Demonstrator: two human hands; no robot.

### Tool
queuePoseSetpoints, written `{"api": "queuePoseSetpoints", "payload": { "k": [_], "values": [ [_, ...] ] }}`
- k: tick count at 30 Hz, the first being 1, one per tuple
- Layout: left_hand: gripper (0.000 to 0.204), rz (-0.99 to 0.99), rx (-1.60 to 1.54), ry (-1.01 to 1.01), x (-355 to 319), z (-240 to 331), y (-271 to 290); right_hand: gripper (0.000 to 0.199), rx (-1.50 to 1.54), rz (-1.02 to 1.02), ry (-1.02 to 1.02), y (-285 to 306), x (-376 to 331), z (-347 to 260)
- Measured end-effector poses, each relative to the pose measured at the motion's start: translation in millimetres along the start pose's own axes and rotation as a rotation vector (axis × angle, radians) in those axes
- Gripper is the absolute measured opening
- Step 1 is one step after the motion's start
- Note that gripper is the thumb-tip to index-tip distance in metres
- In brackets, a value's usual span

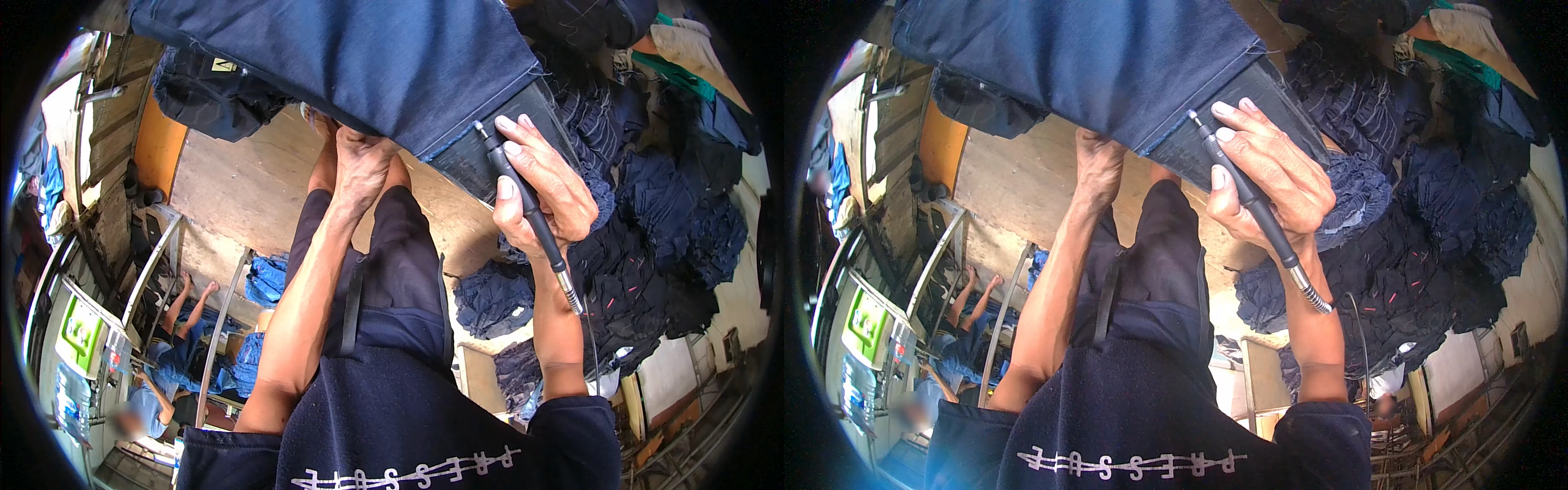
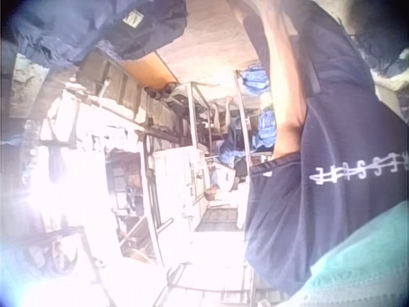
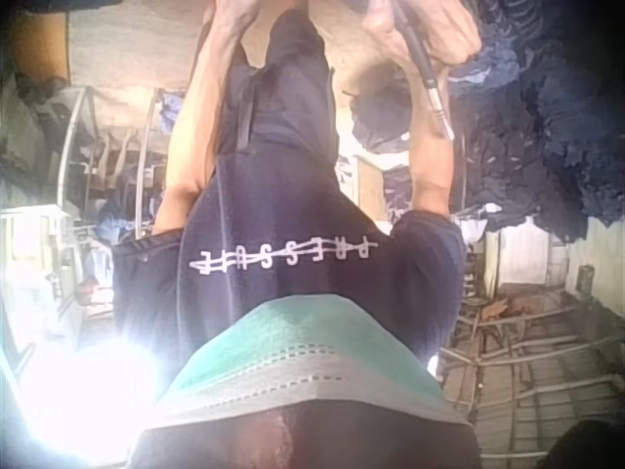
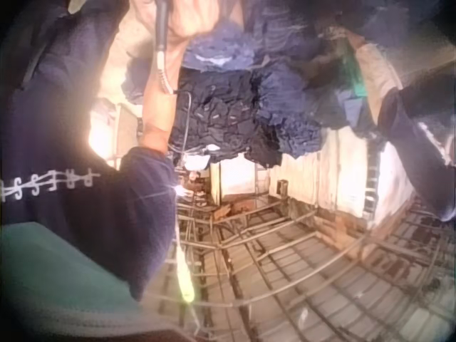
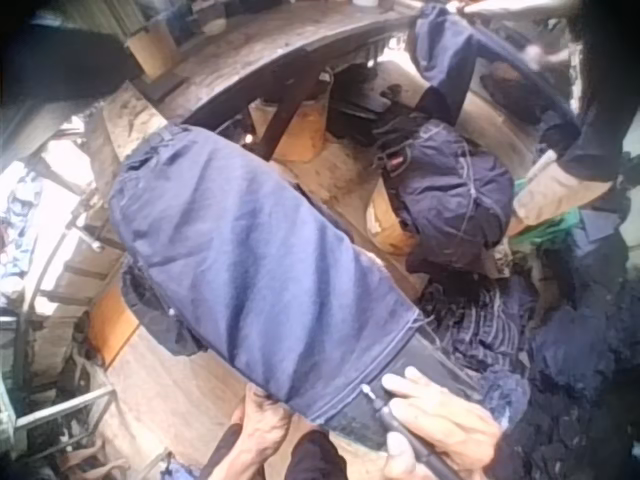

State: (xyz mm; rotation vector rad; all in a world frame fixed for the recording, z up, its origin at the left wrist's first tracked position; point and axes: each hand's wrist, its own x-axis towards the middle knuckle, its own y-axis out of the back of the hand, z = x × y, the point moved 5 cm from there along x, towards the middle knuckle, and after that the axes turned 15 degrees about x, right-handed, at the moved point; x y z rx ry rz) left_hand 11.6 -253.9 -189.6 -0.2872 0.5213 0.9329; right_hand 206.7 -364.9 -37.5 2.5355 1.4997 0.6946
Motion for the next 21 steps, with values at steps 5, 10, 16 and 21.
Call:
{"api": "queuePoseSetpoints", "payload": {
  "k": [5,10,16,21],
  "values": [
    [0.021,-0.04,0.052,0.016,1,-9,3,0.034,-0.014,0.067,0.005,2,0,3],
    [0.025,-0.037,0.194,0.072,4,-20,10,0.035,-0.02,0.095,-0.005,3,0,4],
    [0.027,-0.036,0.199,0.071,3,-16,7,0.034,-0.01,0.129,-0.024,6,-1,6],
    [0.026,-0.076,0.138,0.044,0,-7,4,0.033,-0.031,0.091,-0.057,7,-3,5]
  ]
}}
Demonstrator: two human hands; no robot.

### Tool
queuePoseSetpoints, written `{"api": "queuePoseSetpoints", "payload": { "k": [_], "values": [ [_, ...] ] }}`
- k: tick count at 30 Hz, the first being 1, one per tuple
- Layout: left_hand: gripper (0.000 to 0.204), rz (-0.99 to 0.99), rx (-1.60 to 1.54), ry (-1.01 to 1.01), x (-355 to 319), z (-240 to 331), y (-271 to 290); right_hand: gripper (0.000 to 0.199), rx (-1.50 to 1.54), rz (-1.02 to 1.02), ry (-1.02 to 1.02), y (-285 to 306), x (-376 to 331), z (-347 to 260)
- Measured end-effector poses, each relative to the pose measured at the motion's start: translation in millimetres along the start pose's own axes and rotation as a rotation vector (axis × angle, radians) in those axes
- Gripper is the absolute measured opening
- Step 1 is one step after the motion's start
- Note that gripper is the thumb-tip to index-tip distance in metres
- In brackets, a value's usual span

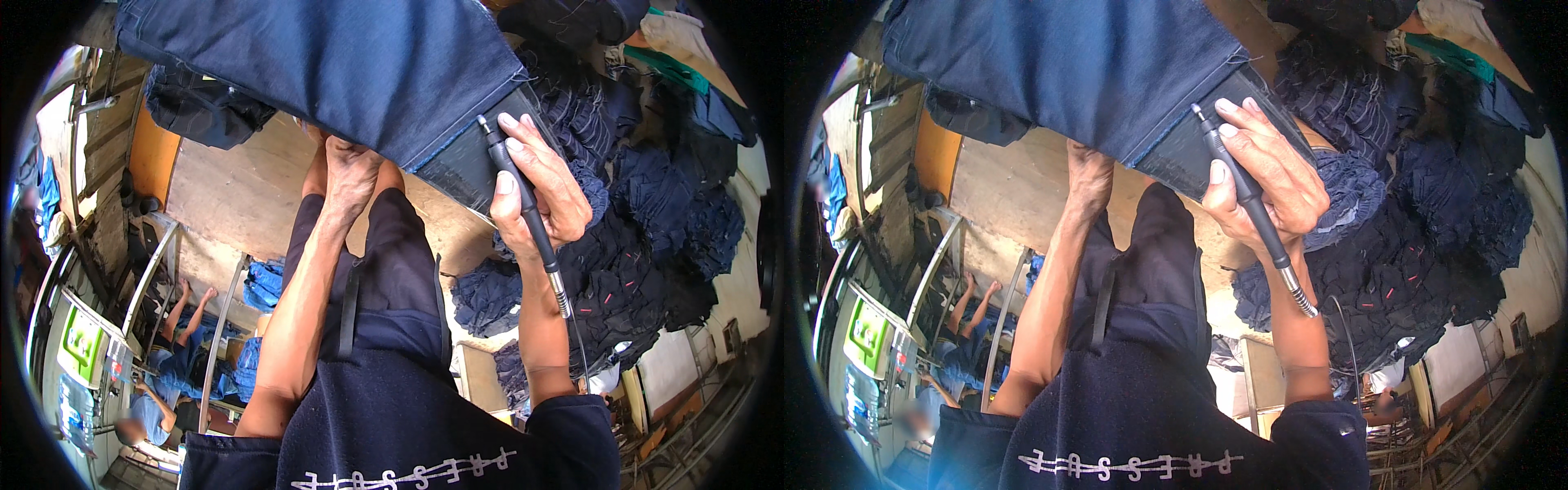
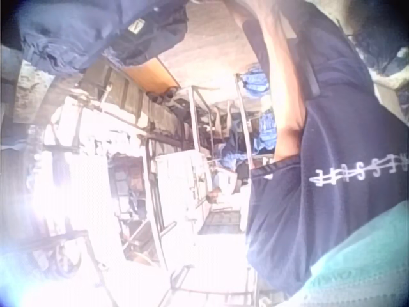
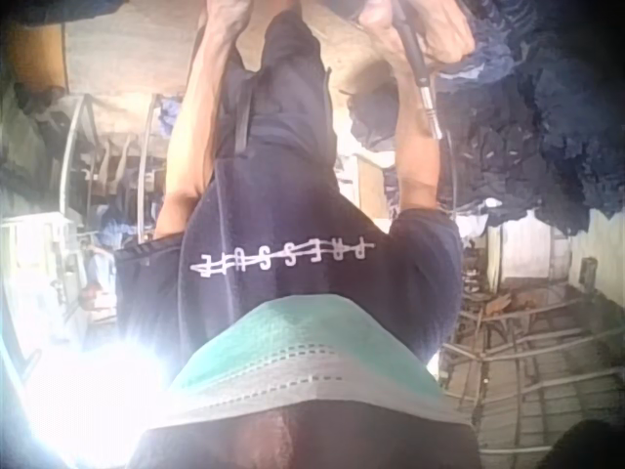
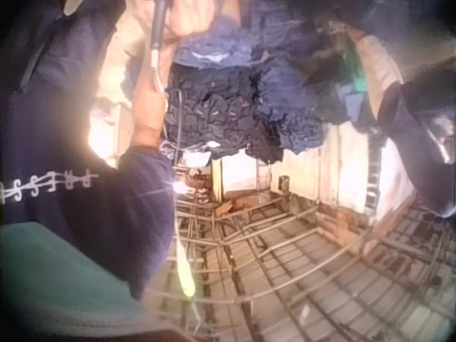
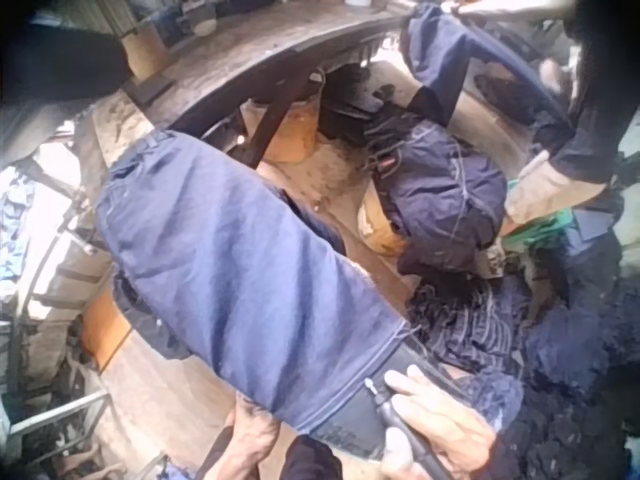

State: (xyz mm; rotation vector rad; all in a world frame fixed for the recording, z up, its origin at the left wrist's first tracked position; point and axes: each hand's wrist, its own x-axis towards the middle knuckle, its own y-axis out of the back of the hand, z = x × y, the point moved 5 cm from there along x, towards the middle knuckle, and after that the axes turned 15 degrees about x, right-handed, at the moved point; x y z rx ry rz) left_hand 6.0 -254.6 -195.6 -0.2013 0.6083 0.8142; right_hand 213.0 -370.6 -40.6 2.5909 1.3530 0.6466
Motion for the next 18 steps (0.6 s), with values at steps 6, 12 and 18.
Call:
{"api": "queuePoseSetpoints", "payload": {
  "k": [6,12,18],
  "values": [
    [0.041,0.019,0.328,0.103,19,-8,0,0.03,0.074,0.057,-0.017,8,3,-1],
    [0.049,0.05,0.63,-0.191,27,-9,-4,0.03,0.1,-0.11,0.052,7,5,0],
    [0.053,0.096,0.479,-0.196,26,-13,-4,0.029,0.094,-0.12,0.103,-1,2,2]
  ]
}}
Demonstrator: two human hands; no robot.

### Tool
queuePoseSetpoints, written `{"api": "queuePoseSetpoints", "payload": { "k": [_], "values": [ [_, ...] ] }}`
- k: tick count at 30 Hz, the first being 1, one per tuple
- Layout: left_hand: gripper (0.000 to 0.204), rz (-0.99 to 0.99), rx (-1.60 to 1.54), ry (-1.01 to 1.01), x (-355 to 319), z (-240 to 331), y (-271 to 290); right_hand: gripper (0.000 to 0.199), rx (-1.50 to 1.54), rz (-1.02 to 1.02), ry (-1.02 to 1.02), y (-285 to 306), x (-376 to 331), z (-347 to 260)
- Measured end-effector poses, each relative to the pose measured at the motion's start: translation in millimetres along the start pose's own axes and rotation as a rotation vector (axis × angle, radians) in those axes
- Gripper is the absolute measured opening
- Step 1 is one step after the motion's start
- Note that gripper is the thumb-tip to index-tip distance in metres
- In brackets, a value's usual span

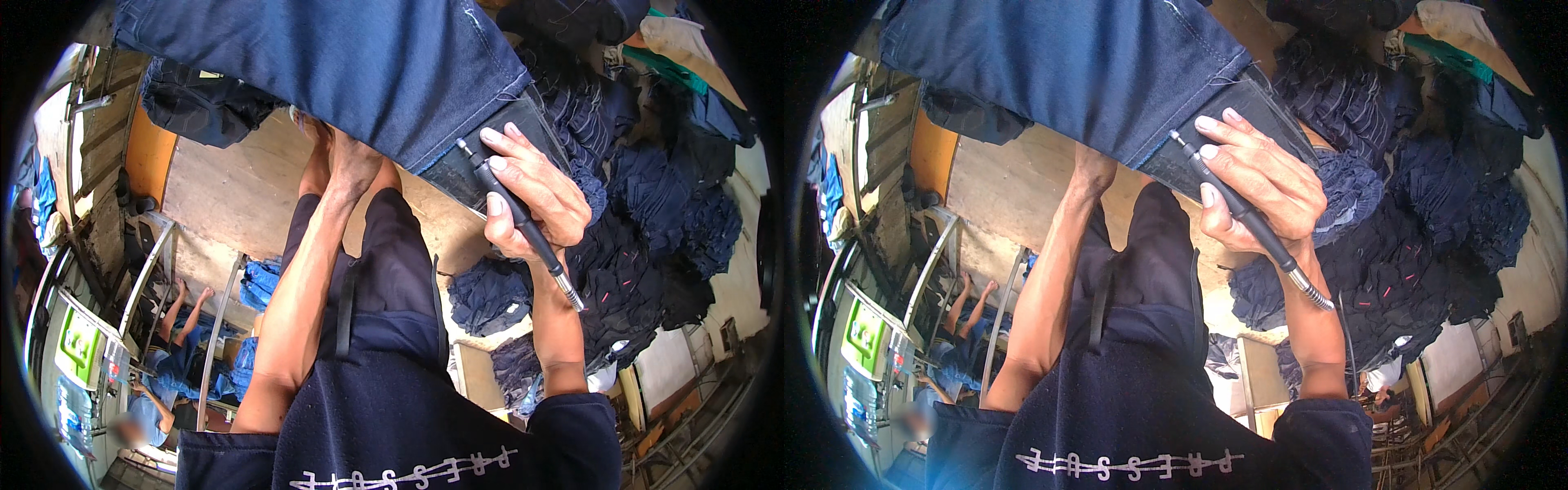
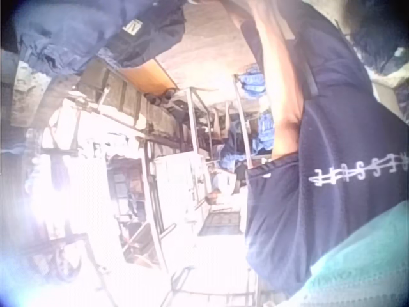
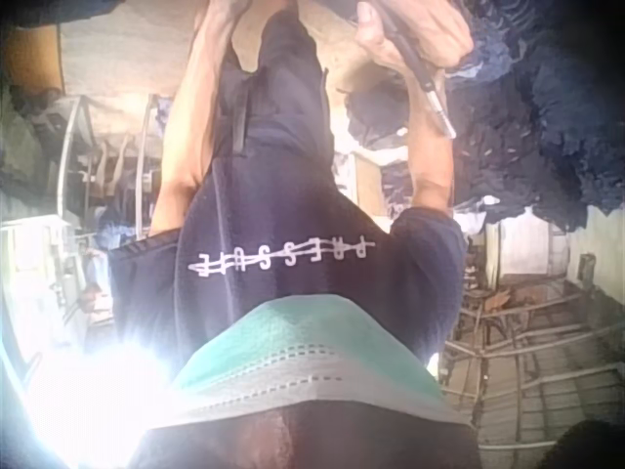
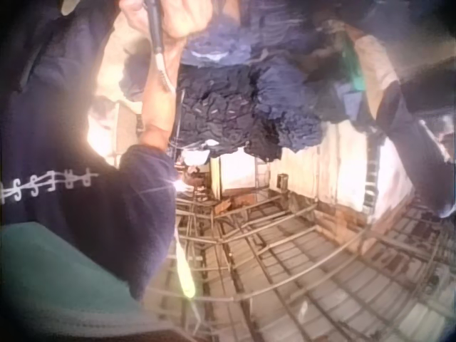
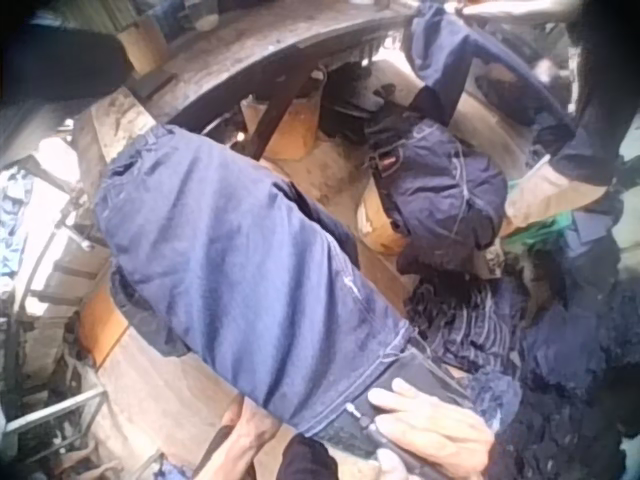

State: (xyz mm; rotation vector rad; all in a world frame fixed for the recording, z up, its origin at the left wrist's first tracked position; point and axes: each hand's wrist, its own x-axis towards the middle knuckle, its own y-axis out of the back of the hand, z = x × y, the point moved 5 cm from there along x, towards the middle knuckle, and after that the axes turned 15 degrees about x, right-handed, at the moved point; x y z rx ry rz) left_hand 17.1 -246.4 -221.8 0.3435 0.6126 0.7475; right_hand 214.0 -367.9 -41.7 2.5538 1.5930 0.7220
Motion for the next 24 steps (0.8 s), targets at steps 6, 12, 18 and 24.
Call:
{"api": "queuePoseSetpoints", "payload": {
  "k": [6,12,18,24],
  "values": [
    [0.055,-0.102,-0.001,0.08,-1.0,3.6,-0.6,0.03,-0.017,0.029,-0.017,2.9,2.7,-0.2],
    [0.055,-0.094,-0.025,0.054,-1.0,7.3,-0.8,0.033,-0.039,0.011,-0.041,5.2,0.9,-0.1],
    [0.055,-0.091,-0.006,0.034,1.3,4.8,-4.5,0.032,-0.053,0.024,-0.062,6.6,0.3,-0.2],
    [0.056,-0.089,0.003,0.025,2.4,2.1,-6.9,0.032,-0.066,0.077,-0.095,8.2,0.3,1.9]
  ]
}}
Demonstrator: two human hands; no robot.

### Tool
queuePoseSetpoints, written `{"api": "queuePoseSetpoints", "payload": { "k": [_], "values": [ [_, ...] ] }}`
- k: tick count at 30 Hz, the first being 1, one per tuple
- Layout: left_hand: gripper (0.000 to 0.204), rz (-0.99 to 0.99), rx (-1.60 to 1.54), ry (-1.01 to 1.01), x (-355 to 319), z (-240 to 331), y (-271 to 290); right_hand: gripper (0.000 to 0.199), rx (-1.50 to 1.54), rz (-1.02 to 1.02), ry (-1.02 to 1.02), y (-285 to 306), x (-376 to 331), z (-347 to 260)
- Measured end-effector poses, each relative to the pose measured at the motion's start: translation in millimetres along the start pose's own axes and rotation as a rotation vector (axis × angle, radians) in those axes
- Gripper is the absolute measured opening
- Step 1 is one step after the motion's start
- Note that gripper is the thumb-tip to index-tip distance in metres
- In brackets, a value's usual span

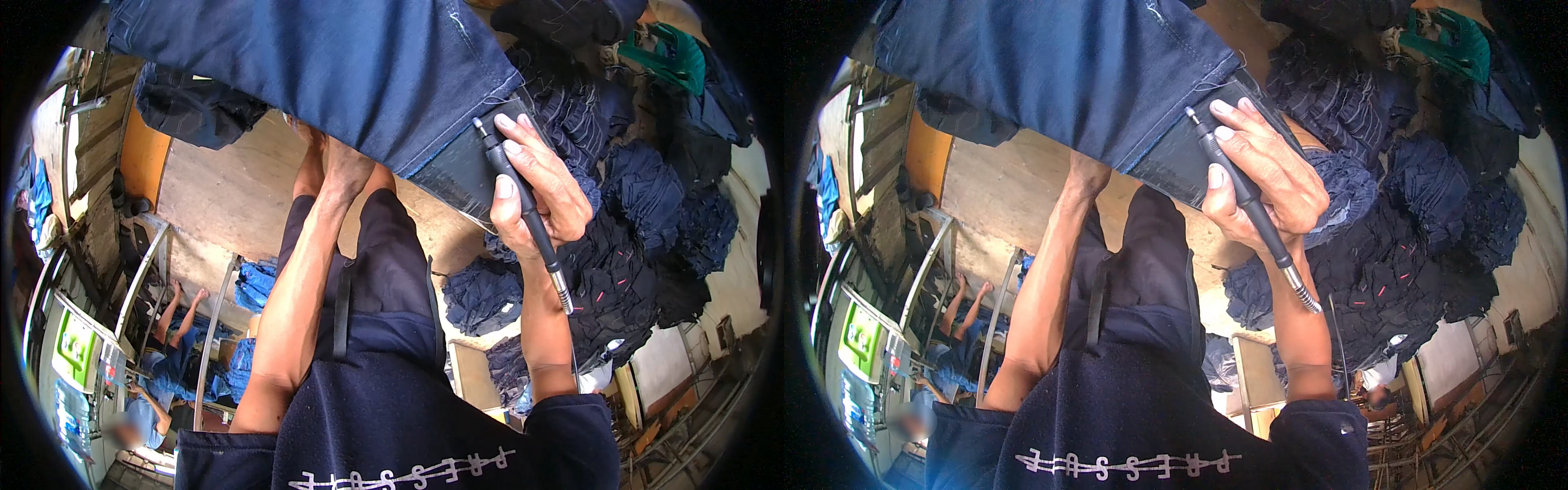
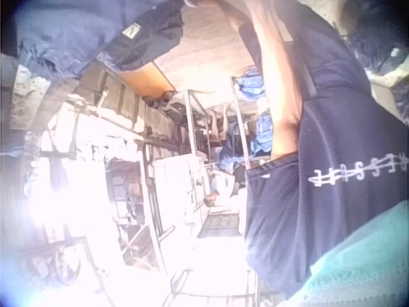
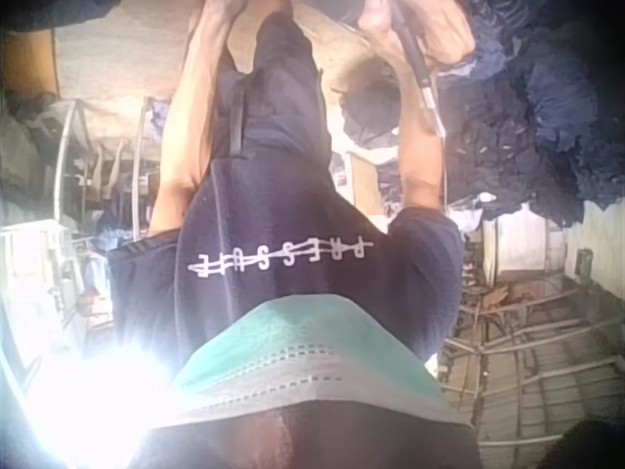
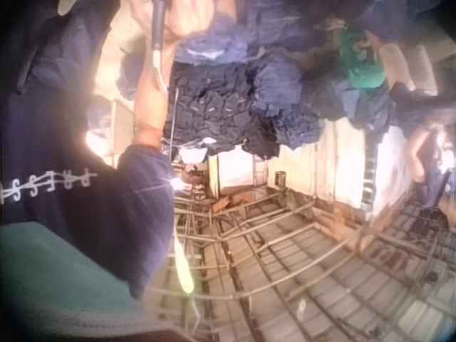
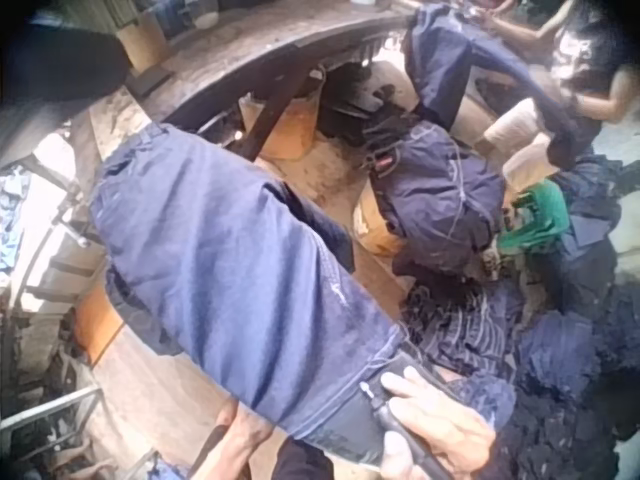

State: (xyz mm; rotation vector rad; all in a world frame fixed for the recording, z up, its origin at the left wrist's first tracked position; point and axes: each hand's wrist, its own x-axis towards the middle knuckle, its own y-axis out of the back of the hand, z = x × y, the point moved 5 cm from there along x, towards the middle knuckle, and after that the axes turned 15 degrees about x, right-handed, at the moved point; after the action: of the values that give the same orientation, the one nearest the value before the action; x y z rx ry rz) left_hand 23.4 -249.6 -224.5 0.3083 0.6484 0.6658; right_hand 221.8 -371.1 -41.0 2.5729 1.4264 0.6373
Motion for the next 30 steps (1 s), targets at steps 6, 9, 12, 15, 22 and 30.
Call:
{"api": "queuePoseSetpoints", "payload": {
  "k": [6,9,12,15,22,30],
  "values": [
    [0.057,0.006,0.01,-0.013,1.7,-2.0,-0.3,0.033,-0.035,0.037,-0.027,1.8,-0.4,0.3],
    [0.058,0.007,0.016,-0.02,2.7,-2.4,-0.4,0.034,-0.039,0.053,-0.03,2.4,-0.1,1.1],
    [0.058,0.007,0.019,-0.029,3.0,-2.4,-0.5,0.034,-0.056,0.064,-0.03,3.1,0.2,2.3],
    [0.059,0.006,0.022,-0.035,2.0,-2.7,-0.7,0.033,-0.049,0.071,-0.028,3.4,-0.1,2.4],
    [0.06,0.017,0.035,-0.057,1.3,-4.1,-1.0,0.033,-0.018,0.006,-0.021,1.3,0.3,-1.5],
    [0.061,0.032,0.048,-0.089,3.0,-5.9,-2.1,0.033,0.047,-0.01,0.067,-3.0,1.3,0.1]
  ]
}}
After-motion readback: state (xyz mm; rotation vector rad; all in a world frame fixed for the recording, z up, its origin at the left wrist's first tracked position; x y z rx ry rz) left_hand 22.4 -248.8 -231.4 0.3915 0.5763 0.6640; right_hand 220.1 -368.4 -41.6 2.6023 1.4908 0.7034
